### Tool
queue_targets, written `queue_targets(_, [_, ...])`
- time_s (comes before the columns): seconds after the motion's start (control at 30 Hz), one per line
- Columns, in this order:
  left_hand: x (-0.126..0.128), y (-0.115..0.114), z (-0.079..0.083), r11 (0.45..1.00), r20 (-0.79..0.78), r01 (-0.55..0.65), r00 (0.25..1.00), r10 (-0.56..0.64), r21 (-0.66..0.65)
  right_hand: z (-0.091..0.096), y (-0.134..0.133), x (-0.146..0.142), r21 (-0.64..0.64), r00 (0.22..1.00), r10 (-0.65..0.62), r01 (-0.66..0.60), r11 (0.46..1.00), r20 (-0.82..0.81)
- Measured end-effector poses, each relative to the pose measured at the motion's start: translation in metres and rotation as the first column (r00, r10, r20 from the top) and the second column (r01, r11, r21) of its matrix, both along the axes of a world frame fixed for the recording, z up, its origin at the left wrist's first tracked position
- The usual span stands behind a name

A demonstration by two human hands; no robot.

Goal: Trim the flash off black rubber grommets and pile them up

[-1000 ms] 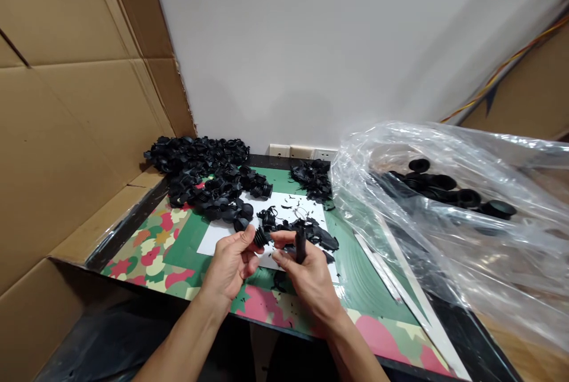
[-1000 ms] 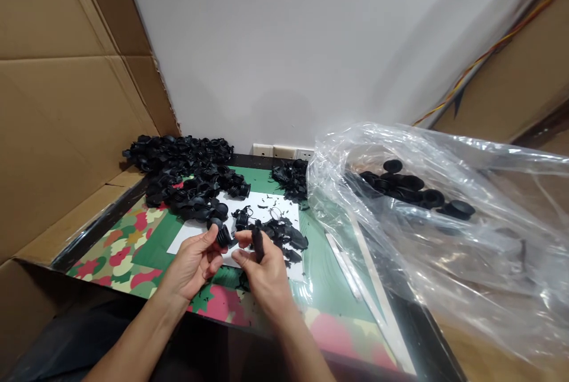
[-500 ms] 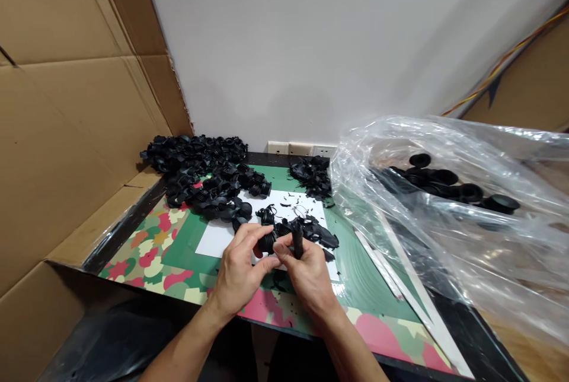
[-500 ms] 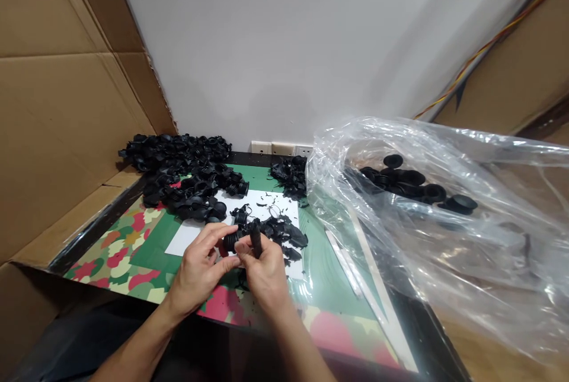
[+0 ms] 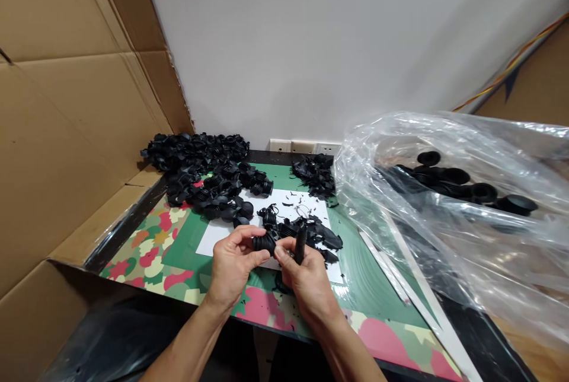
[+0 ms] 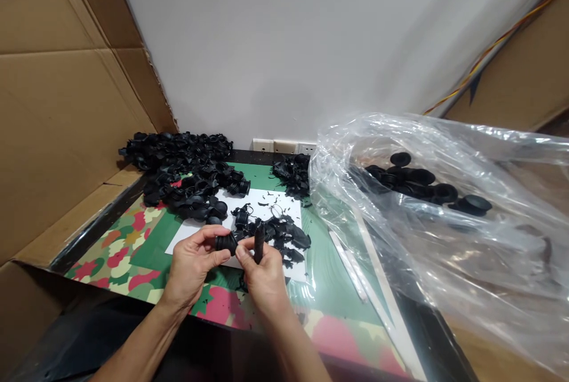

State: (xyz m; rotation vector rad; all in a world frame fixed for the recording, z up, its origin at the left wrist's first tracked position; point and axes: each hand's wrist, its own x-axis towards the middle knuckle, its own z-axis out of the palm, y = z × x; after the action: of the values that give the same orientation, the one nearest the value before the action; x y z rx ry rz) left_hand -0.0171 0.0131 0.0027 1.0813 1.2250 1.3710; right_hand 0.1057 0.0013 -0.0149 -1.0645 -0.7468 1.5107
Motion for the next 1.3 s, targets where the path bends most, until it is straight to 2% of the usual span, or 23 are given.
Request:
queue_targets(0.27, [-0.0017,0.0018,-0.0042,0.999,0.013,0.028,1.0,-0.029,0.028,-0.0033,0.0022,0.0007,-0.035,1.0,0.022,-0.023,0.999,-0.004])
queue_targets(0.6, [-0.0003,-0.0003,0.0,0.988,0.093,-0.001,0.996,0.016,-0.152,-0.0047,0.002,0.0,-0.063,0.997,0.038,-0.042,0.997,-0.06])
queue_targets(0.9, [-0.0016,-0.0009,0.0026,0.986,0.105,-0.047,0.992,0.064,-0.16,-0.0062,0.0024,-0.0014,-0.082,0.995,0.059,-0.065,0.995,-0.079])
queue_targets(1.3, [-0.0056,-0.0034,-0.0038,0.987,0.128,-0.051,0.989,0.07,-0.15,-0.0033,0.0013,-0.0024,-0.107,0.993,0.068,-0.078,0.991,-0.094])
